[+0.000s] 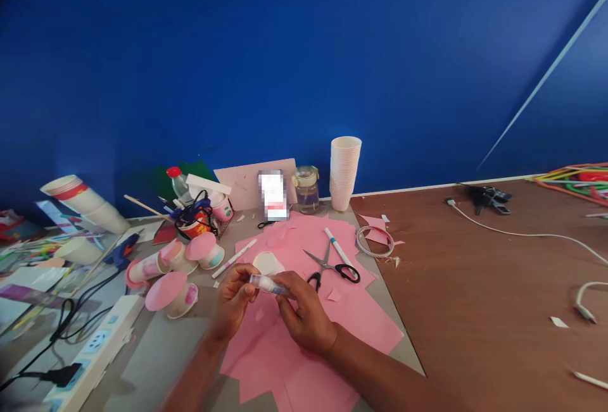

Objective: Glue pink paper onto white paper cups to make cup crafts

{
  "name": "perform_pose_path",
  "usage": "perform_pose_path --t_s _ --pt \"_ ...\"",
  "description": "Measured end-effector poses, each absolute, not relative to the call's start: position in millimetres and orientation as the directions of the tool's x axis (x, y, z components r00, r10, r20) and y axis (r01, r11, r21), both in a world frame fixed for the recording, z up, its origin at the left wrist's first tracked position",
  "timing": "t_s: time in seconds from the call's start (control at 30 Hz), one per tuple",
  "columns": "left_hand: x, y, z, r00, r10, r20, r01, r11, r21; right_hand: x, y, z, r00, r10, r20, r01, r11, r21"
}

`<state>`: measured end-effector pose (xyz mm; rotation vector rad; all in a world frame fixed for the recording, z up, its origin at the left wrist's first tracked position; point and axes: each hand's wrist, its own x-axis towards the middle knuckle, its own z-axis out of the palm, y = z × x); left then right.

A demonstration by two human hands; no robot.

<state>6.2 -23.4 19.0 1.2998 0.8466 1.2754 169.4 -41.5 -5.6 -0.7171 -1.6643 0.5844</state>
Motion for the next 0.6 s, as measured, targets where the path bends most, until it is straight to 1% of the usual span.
perform_pose_path --t_s 0.13,0.2,0.27,0.33,0.4,0.47,0.53,0.6 --pt "8.9 -26.8 22.9 0.160 0.941 0.297 -0.053 -0.292 0.955 170.9 -41.6 -6.3 -0.173 0.692 0.701 0.142 0.722 -0.677" --pt "9.5 -28.2 20.8 0.157 0.925 0.345 0.006 -0.350 0.937 171.2 -42.9 -7.1 -0.173 0.699 0.694 0.139 0.715 -0.685" --pt "8.8 -29.4 15.6 0.160 0.900 0.405 0.068 -0.420 0.905 171.1 -44.6 -7.5 -0.173 0.713 0.680 0.131 0.700 -0.702" --pt "7.1 -30.7 9.2 0.169 0.854 0.492 0.151 -0.516 0.843 170.7 -46.5 -6.9 -0.178 0.721 0.670 0.121 0.692 -0.712" --pt "5.1 -32.2 4.5 0.180 0.777 0.603 0.277 -0.628 0.727 170.2 -48.5 -5.3 -0.189 0.719 0.669 0.112 0.693 -0.712" --pt "4.2 -33.7 3.5 0.200 0.670 0.715 0.432 -0.715 0.549 169.7 -50.4 -3.6 -0.200 0.714 0.671 0.107 0.697 -0.709" --pt "5.1 -34.6 5.8 0.233 0.560 0.795 0.554 -0.748 0.365 169.5 -51.8 -2.7 -0.207 0.713 0.670 0.108 0.697 -0.709" --pt "8.0 -35.0 8.9 0.257 0.484 0.836 0.612 -0.751 0.247 169.5 -52.1 -3.2 -0.211 0.720 0.661 0.111 0.689 -0.716"
